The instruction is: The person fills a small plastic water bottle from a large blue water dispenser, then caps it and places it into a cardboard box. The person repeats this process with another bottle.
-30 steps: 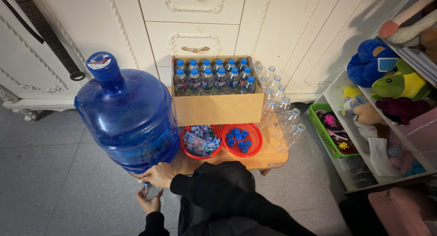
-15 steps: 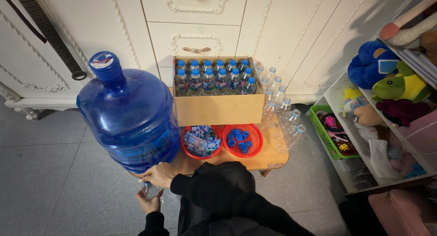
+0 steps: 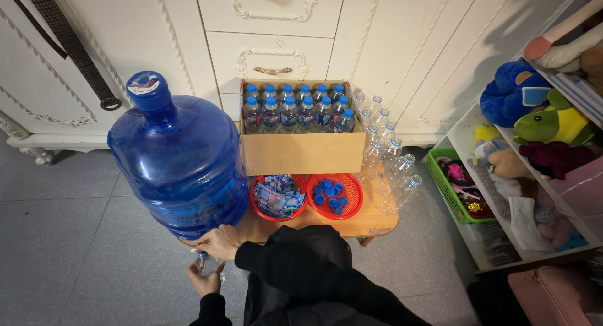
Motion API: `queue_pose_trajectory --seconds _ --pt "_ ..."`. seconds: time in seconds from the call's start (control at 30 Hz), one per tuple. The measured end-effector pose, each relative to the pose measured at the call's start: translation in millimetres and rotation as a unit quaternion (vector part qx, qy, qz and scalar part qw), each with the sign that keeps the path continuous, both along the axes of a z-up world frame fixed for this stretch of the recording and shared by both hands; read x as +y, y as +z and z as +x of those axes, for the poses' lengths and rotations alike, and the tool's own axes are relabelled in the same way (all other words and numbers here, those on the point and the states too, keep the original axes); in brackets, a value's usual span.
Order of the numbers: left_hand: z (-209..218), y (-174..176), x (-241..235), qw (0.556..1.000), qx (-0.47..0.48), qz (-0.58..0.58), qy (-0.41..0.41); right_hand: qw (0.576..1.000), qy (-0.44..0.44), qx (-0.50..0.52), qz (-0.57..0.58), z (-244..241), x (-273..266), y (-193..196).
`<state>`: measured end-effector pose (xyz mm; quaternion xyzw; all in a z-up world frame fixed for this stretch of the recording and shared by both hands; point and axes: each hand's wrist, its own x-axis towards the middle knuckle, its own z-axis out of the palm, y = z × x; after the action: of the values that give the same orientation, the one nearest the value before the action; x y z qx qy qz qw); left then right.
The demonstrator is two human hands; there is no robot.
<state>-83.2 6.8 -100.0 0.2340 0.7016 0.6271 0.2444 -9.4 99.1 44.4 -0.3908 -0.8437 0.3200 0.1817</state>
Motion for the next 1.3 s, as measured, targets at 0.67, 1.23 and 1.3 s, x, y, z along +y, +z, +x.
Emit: queue_pose_trajectory --seconds 0.67,1.23,1.3 --pt "-1 -3 1 1.0 -0.004 -0.007 0.009 1.0 -0.004 0.0 -0.008 1 -1 5" --pt "7 -12 15 0.989 0.022 0.119 0.082 0.999 0.02 -0.013 -0.043 4 4 1" --pt "13 -8 20 0.989 -0.005 0.116 0.087 0.999 0.017 -0.01 -0.039 4 4 4"
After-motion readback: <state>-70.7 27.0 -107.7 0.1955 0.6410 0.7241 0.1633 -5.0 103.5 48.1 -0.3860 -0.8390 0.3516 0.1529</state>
